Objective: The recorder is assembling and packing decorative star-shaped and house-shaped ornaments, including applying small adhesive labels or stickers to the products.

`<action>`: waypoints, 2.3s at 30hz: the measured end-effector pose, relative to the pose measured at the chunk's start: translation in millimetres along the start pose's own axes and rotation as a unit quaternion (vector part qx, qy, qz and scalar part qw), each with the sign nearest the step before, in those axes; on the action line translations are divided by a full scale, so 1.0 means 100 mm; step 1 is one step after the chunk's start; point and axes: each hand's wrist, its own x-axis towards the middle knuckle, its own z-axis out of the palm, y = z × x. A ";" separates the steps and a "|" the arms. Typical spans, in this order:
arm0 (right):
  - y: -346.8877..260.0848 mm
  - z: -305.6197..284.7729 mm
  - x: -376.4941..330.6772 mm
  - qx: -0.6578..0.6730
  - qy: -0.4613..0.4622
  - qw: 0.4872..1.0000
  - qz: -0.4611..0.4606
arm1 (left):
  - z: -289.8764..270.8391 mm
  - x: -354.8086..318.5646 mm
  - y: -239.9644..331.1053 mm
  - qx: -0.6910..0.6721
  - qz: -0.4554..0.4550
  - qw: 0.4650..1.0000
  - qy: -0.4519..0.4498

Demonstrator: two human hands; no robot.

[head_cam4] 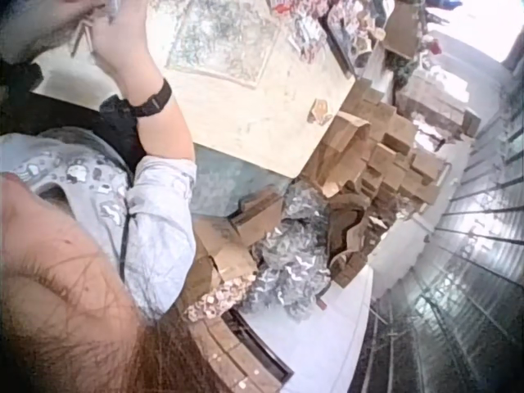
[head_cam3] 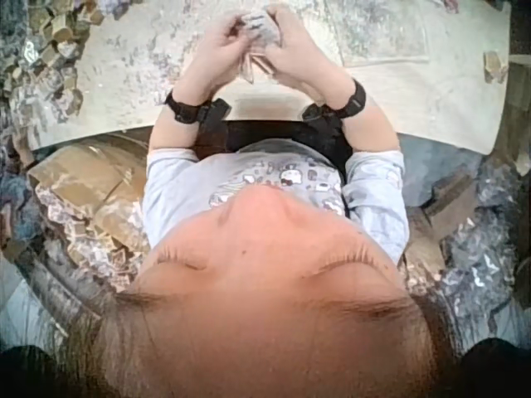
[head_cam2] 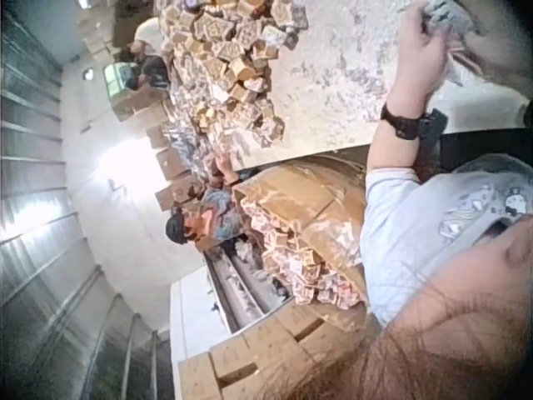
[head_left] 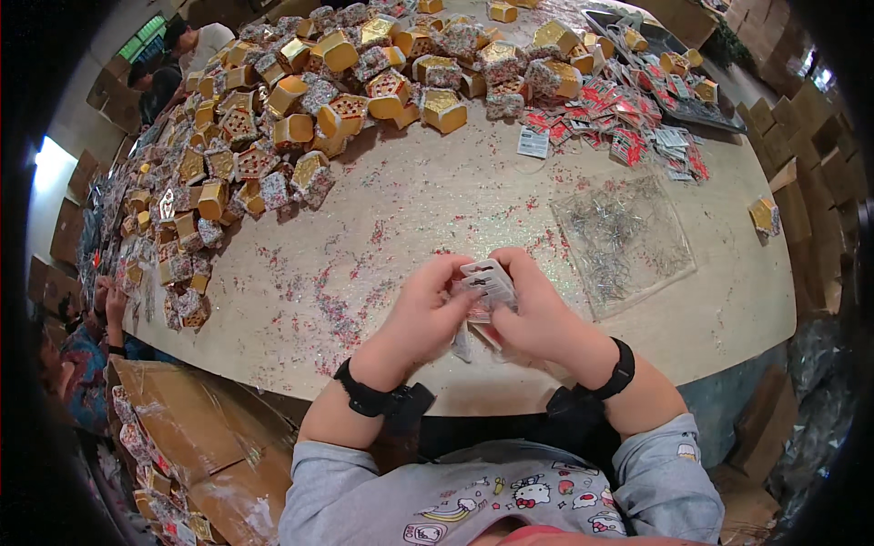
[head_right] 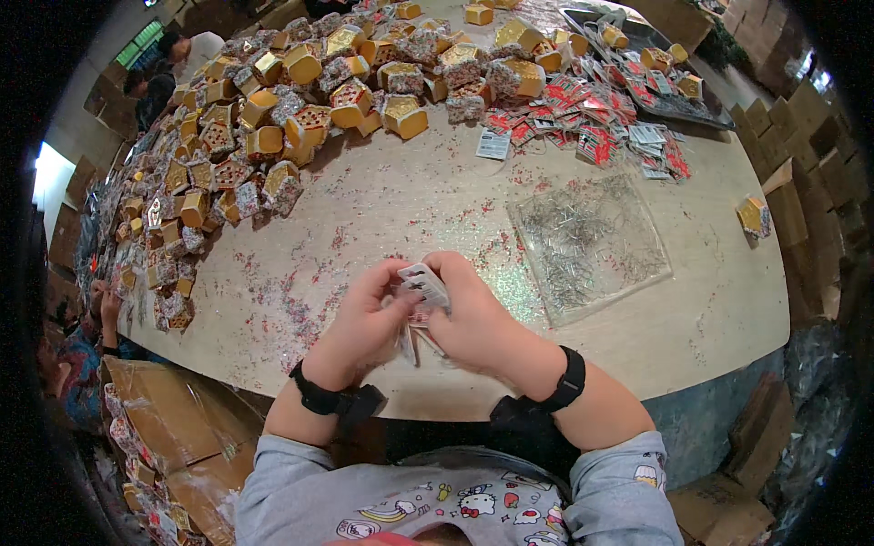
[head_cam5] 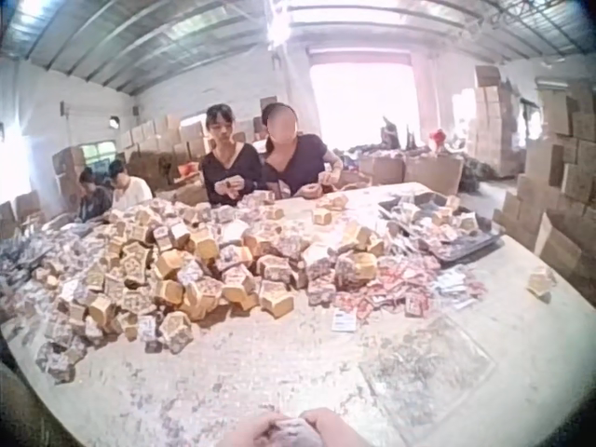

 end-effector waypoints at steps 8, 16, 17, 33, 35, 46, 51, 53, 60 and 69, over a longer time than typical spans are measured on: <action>0.20 -0.04 0.12 0.179 0.033 0.980 0.085 | -0.05 -0.02 -0.07 -0.069 0.044 0.995 0.062; 0.21 -0.14 0.15 0.209 0.091 0.965 0.133 | -0.09 0.00 -0.08 -0.161 0.101 0.968 0.164; 0.23 -0.16 0.15 0.244 0.107 0.954 0.140 | -0.15 0.02 -0.14 -0.172 0.106 0.963 0.177; 0.10 -0.07 0.05 0.254 0.023 0.967 0.030 | -0.12 -0.07 -0.08 -0.053 0.169 0.982 0.059; 0.00 -0.11 0.04 0.217 0.051 0.975 0.017 | -0.17 -0.10 -0.08 0.023 0.176 0.983 0.048; -0.09 -0.18 0.05 0.014 0.088 0.985 -0.146 | -0.09 -0.19 0.11 -0.080 0.121 0.989 0.007; -0.06 -0.15 0.05 0.010 0.067 0.983 -0.168 | -0.20 -0.07 0.12 0.207 0.265 0.941 0.028; -0.08 -0.16 0.06 0.004 0.050 0.984 -0.173 | -0.18 -0.09 0.17 0.214 0.282 0.933 0.060; -0.07 -0.13 0.06 0.005 0.021 0.981 -0.193 | -0.16 -0.12 0.32 0.261 0.209 0.942 -0.009; 0.02 -0.04 0.02 0.040 -0.014 0.993 -0.113 | -0.09 -0.14 0.23 0.300 0.173 0.938 0.009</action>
